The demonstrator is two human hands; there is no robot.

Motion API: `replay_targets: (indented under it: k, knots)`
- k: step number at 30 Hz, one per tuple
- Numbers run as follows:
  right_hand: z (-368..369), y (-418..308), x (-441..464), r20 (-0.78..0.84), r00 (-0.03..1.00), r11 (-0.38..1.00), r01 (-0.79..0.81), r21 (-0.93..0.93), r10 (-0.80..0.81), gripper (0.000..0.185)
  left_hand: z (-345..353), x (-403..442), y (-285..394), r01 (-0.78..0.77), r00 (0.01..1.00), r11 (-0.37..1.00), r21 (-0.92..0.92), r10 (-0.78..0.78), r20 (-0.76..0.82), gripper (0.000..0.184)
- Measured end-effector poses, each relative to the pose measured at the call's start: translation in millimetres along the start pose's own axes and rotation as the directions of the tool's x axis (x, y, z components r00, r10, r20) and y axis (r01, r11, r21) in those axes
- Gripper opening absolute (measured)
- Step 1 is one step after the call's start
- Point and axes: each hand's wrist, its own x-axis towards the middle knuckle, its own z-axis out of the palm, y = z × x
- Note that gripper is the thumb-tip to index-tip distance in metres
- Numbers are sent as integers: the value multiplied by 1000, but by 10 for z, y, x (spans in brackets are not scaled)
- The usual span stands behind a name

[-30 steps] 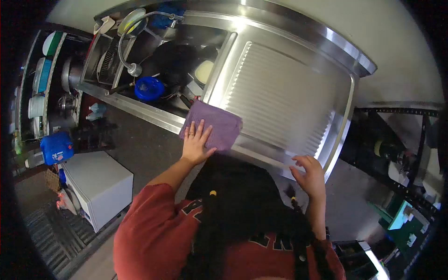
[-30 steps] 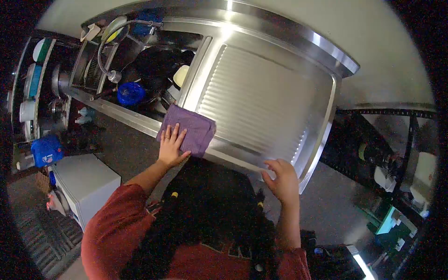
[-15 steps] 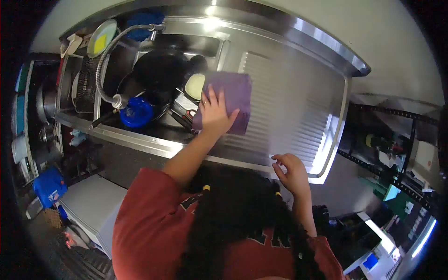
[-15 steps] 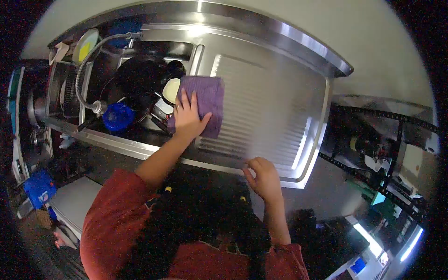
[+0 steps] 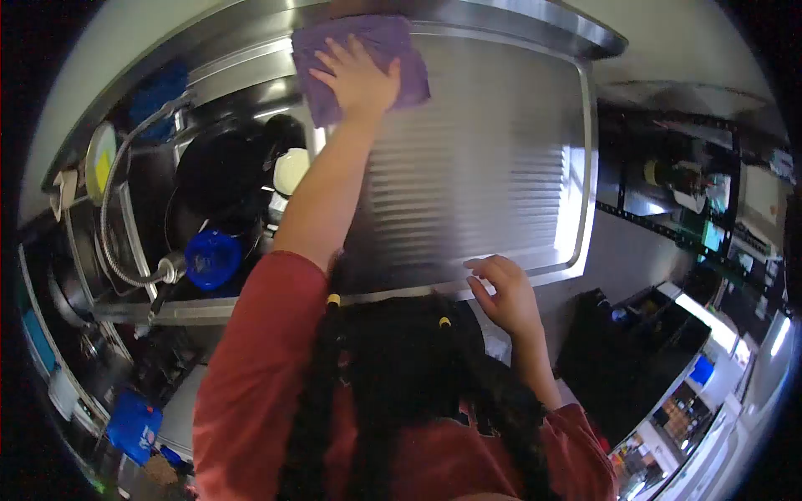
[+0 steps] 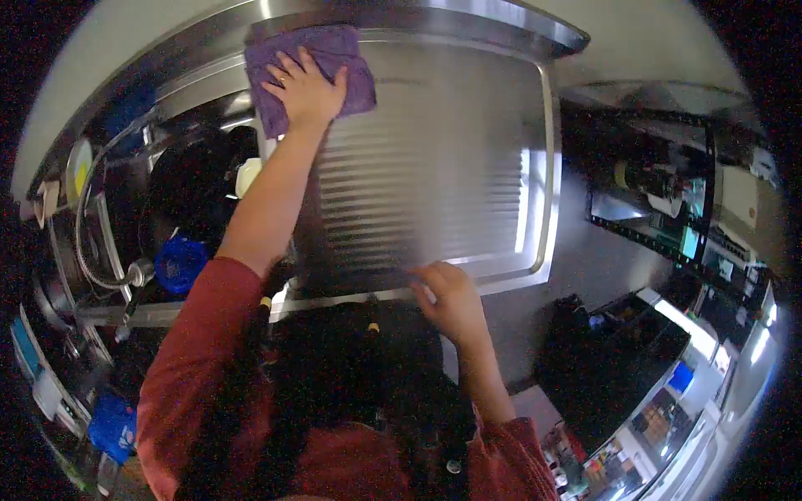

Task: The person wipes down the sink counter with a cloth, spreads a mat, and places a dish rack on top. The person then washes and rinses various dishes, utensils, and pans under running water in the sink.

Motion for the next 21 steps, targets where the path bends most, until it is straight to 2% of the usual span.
replay_targets:
  k: [2, 4, 5, 8, 11, 13, 14, 16, 17, 19, 21]
  knots:
    - [-14, 150, -63, -42, 999, 999, -30, 38, 31, 17, 140, 137, 151, 6, 1000, 1000, 21, -6, -9, 99]
    - [5, 344, -135, -41, 998, 998, -43, 39, 45, 16, 267, 204, 338, 77, 996, 995, 70, -74, -41, 102]
    - [22, 448, -165, -49, 997, 997, -59, 51, 62, 16, 333, 234, 465, 56, 998, 996, 72, -54, -32, 102]
    - [4, 776, -236, -90, 996, 991, -3, 131, 15, 16, 455, 256, 866, 107, 994, 992, 74, -105, -38, 104]
    - [-99, 1061, -351, -94, 996, 982, 28, 185, -11, 17, 434, 163, 1397, 112, 994, 977, 184, -111, -14, 99]
    - [-283, 1225, -437, -93, 995, 985, -14, 174, 31, 19, 329, 126, 1805, 17, 952, 992, 127, -55, 300, 98]
    - [-396, 1308, -493, -94, 995, 985, -9, 175, 26, 19, 416, 67, 2012, 14, 980, 989, 145, -43, 196, 94]
    - [-635, 1511, -646, -141, 982, 976, -96, 193, 124, 20, 475, 11, 2453, -8, 974, 993, 118, -20, 226, 94]
    - [-718, 1683, -762, -138, 984, 978, -86, 191, 113, 20, 504, -26, 2689, -30, 966, 996, 88, 6, 258, 94]
    - [-854, 2038, -1008, -159, 963, 974, -203, 105, 217, 19, 551, -138, 3189, -37, 972, 996, 75, 18, 236, 93]
    - [-1043, 2275, -1216, -178, 962, 977, -198, 80, 209, 23, 590, -231, 3669, -41, 978, 997, 65, 27, 208, 92]
